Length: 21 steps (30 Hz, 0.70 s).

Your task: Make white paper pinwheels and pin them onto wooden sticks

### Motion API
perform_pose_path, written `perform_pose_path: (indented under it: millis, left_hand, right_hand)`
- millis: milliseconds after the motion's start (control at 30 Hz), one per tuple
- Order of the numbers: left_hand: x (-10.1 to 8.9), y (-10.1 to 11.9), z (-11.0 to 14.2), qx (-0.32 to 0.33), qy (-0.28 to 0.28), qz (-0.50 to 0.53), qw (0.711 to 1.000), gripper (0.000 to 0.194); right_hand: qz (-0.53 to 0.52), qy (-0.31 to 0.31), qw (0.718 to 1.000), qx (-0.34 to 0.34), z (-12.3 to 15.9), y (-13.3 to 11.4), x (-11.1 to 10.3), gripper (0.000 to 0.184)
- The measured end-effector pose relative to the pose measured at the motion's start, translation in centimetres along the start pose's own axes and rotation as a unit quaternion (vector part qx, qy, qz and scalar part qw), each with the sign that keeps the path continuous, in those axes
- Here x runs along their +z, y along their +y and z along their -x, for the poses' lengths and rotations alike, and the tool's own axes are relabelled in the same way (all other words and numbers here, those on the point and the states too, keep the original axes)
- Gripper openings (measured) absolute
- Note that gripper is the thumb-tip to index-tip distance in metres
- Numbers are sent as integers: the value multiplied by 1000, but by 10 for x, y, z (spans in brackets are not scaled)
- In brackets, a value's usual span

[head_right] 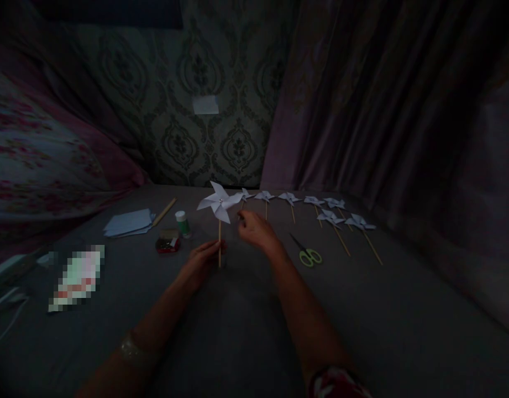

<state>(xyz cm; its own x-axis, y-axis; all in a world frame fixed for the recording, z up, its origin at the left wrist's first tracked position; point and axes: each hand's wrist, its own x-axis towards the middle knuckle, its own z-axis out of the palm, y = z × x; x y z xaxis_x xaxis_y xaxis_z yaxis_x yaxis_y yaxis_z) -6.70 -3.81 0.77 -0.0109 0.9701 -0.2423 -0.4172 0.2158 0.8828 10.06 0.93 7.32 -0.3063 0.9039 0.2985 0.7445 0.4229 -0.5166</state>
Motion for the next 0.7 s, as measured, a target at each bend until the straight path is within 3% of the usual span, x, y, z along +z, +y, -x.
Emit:
perform_pose_path:
  millis: [100, 200, 267, 367, 433, 533, 567, 700]
  left_hand:
    - [0, -1, 0, -1, -5, 13, 1000, 27]
    - [1, -2, 3, -6, -20, 13, 1000, 30]
    - [3, -2, 4, -15, -25, 7, 1000, 31]
    - [5, -2, 6, -30, -30, 6, 999, 30]
    - [5, -3, 6, -35, -37, 11, 999, 30]
    - [5, -4, 5, -34, -39, 12, 999, 31]
    - [4, -5, 4, -34, -38, 9, 999, 30]
    - [4, -8, 2, -38, -42, -14, 998, 30]
  right_hand:
    - [9, -58, 996, -71, 16, -20, 6, 45]
    - [18, -74, 996, -54, 24, -26, -1, 35]
    - [42, 5, 999, 0, 23, -21, -8, 38]
    - [83, 143, 985, 54, 21, -13, -15, 56]
    - [94, 105, 989, 51, 23, -11, -15, 53]
    - [76, -42, 996, 22, 28, -14, -16, 32]
    - [77, -44, 996, 23, 28, -16, -19, 30]
    - [147, 160, 975, 45, 17, -19, -35, 44]
